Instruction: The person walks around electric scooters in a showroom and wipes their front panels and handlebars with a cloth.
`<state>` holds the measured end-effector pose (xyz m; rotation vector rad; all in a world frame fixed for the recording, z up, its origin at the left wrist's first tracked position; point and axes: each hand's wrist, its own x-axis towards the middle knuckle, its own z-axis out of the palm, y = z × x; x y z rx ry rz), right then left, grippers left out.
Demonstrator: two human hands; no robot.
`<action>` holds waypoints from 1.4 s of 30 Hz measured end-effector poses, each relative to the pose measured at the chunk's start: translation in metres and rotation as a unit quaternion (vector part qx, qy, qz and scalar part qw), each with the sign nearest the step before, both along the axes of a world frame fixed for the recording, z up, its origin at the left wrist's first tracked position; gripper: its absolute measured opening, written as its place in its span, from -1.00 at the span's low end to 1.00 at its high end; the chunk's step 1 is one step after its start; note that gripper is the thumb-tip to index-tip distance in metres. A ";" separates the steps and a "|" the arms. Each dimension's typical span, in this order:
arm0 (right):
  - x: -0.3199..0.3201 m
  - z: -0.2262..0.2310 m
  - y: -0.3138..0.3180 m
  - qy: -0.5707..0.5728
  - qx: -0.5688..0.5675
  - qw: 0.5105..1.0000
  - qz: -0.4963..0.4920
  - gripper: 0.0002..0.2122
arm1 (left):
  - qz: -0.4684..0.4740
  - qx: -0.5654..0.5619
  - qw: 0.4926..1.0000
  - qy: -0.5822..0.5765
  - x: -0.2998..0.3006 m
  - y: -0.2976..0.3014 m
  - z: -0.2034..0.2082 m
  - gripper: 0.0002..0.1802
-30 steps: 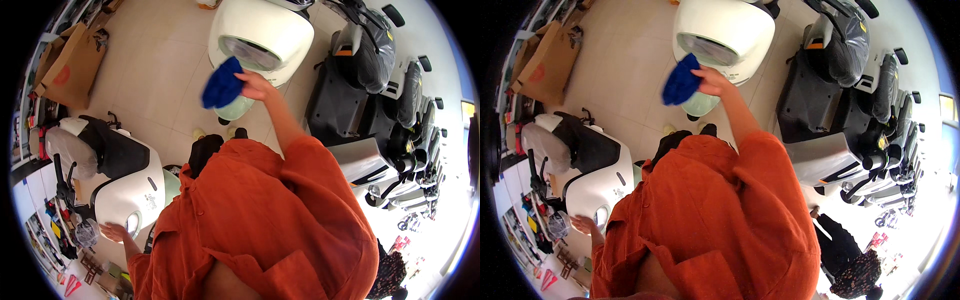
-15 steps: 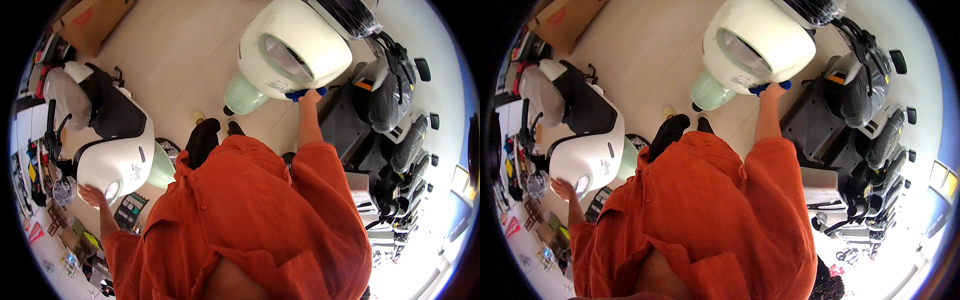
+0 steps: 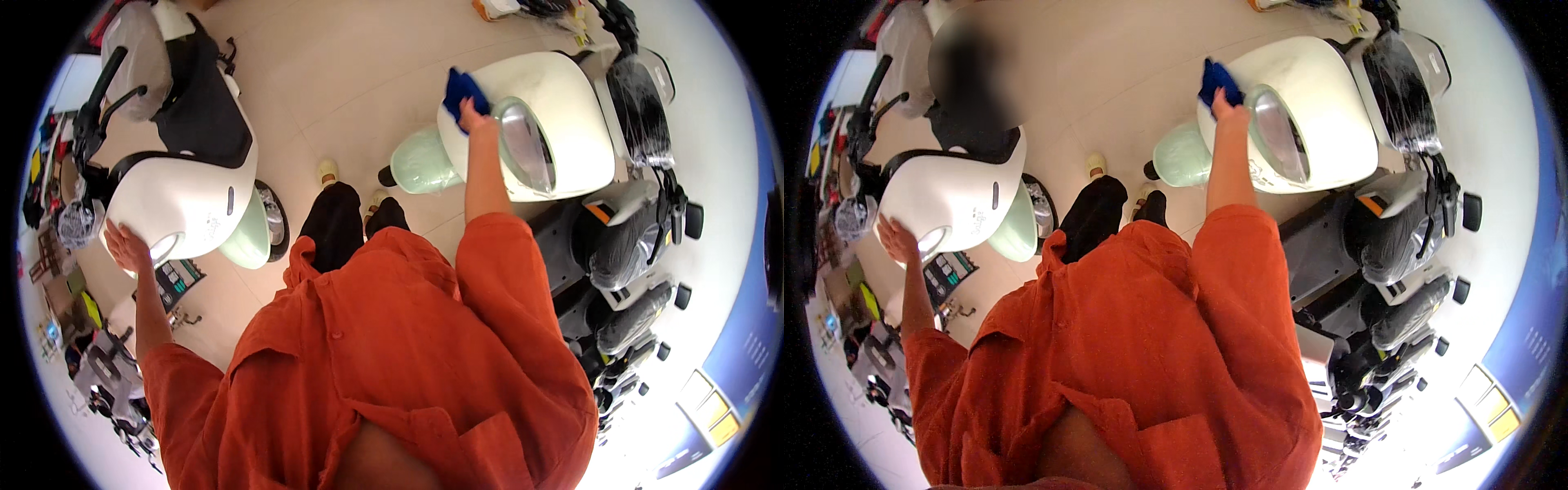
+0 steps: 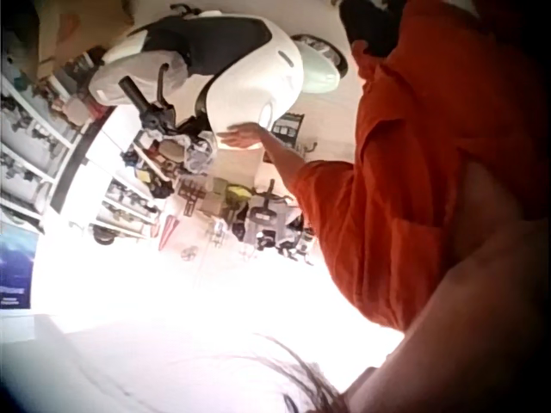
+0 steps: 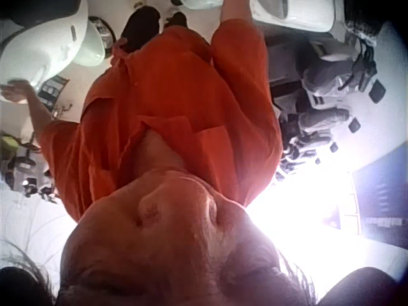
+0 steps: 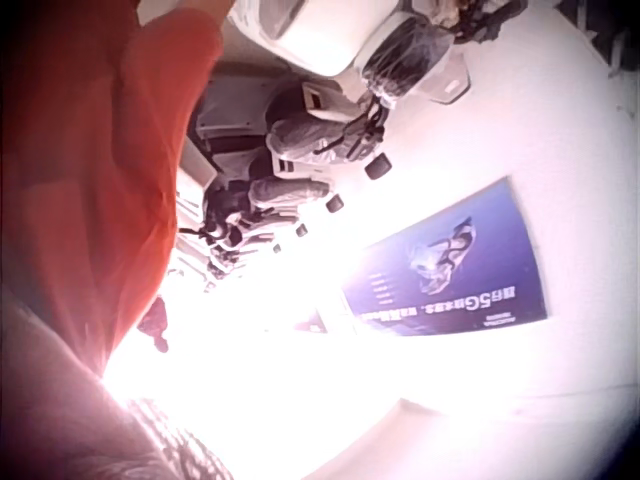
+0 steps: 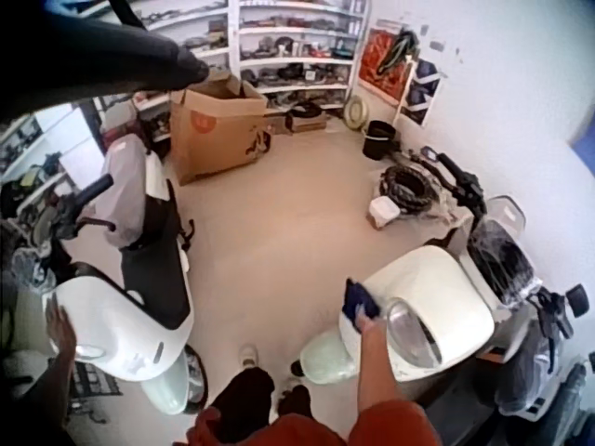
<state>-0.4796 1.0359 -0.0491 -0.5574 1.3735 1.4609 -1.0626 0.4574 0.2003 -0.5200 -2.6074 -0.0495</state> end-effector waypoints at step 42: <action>-0.234 0.142 -0.145 -0.209 0.400 0.276 0.849 -0.63 | -0.030 0.059 0.997 0.045 0.020 0.010 0.023 -0.56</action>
